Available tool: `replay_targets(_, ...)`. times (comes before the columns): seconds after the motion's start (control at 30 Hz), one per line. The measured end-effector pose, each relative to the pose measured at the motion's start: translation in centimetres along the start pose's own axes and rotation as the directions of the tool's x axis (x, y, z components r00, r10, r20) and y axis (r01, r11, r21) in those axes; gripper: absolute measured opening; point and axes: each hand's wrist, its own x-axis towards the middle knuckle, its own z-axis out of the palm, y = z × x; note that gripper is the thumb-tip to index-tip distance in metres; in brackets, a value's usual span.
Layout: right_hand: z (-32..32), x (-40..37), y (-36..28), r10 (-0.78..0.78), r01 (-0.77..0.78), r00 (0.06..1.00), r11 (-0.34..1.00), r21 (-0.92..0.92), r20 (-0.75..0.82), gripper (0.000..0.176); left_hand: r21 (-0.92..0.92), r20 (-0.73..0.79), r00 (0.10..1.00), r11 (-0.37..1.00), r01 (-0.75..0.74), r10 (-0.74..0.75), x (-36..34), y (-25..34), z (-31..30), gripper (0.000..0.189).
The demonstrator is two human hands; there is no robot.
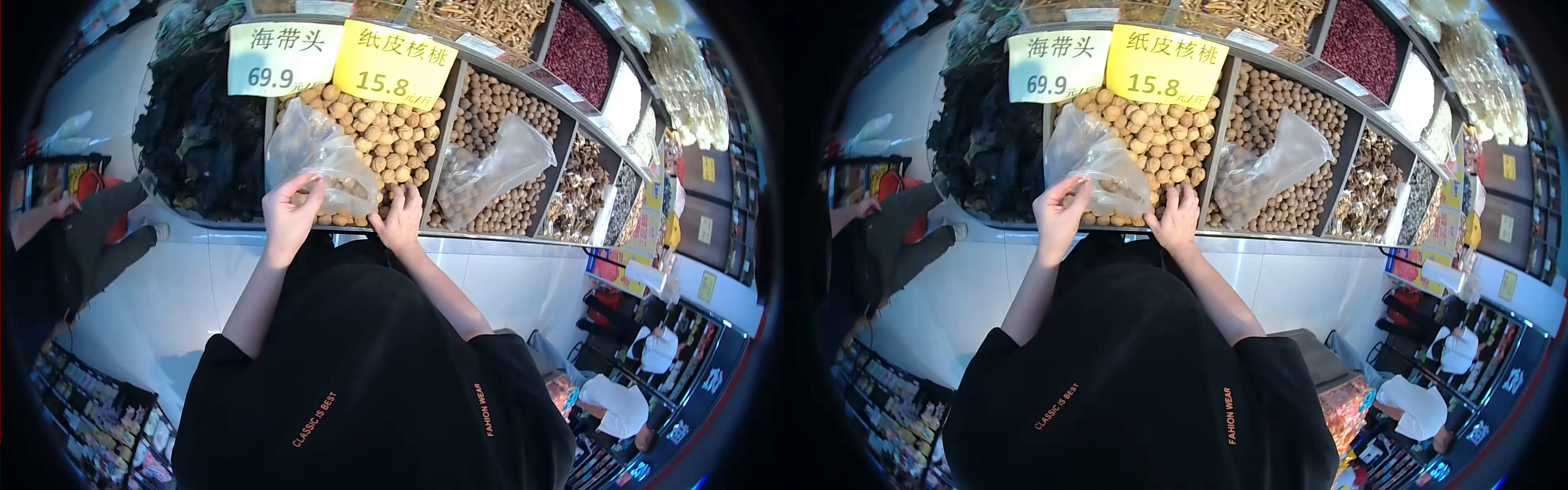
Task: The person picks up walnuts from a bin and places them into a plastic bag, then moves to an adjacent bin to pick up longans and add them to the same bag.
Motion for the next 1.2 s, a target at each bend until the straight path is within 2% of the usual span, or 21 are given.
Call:
replay_targets(0.1,0.6,-0.3,0.6,-0.031,0.032,0.999,0.997,-0.073,0.008,0.080,0.084,-0.007,0.998,0.995,-0.055,0.056,1.6,1.0,-0.5,0.018)
replay_targets(0.13,0.7,-0.2,0.6,-0.068,0.067,0.998,0.992,-0.106,-0.012,0.080,0.083,0.010,1.000,0.996,-0.016,0.015,2.1,1.0,-0.8,0.017)
replay_targets(0.27,0.2,0.3,-1.1,0.012,-0.006,0.999,0.986,-0.166,0.035,0.078,0.083,0.063,0.998,0.996,-0.025,0.020,3.5,1.6,-1.1,0.016)
replay_targets(0.33,0.5,0.6,-1.5,0.092,-0.086,0.995,0.977,-0.194,0.025,0.075,0.087,0.174,0.981,0.991,-0.104,0.087,4.0,1.6,-1.4,0.018)
replay_targets(0.43,0.9,0.5,-1.2,0.098,-0.089,0.995,0.974,-0.210,0.033,0.077,0.103,0.224,0.969,0.986,-0.128,0.102,4.3,1.4,-1.9,0.021)
replay_targets(0.57,0.9,0.3,-1.4,0.119,-0.109,0.992,0.969,-0.223,0.031,0.077,0.072,0.224,0.970,0.991,-0.109,0.090,4.5,0.7,-2.7,0.022)
replay_targets(0.73,0.0,0.8,-2.5,0.162,-0.106,0.977,0.934,-0.340,0.140,0.069,0.048,0.232,0.972,0.998,-0.039,0.027,4.6,1.1,-3.3,0.031)
replay_targets(0.87,0.3,0.6,-3.0,0.108,-0.066,0.988,0.937,-0.342,0.106,0.061,0.016,0.247,0.967,0.998,-0.062,0.056,4.4,0.2,-3.6,0.037)
replay_targets(0.93,0.9,0.5,-2.7,0.010,-0.009,1.000,0.945,-0.326,0.001,0.055,0.102,0.285,0.959,0.995,-0.021,-0.009,4.4,0.8,-3.5,0.039)
replay_targets(1.07,2.0,0.1,-2.0,0.001,-0.007,1.000,0.950,-0.313,-0.017,0.053,0.106,0.351,0.934,0.994,0.023,-0.059,4.3,1.5,-3.7,0.038)
replay_targets(1.2,2.6,0.0,-1.3,-0.014,0.010,1.000,0.982,-0.190,-0.021,0.055,0.146,0.364,0.930,0.989,0.001,-0.055,4.1,1.7,-3.9,0.042)
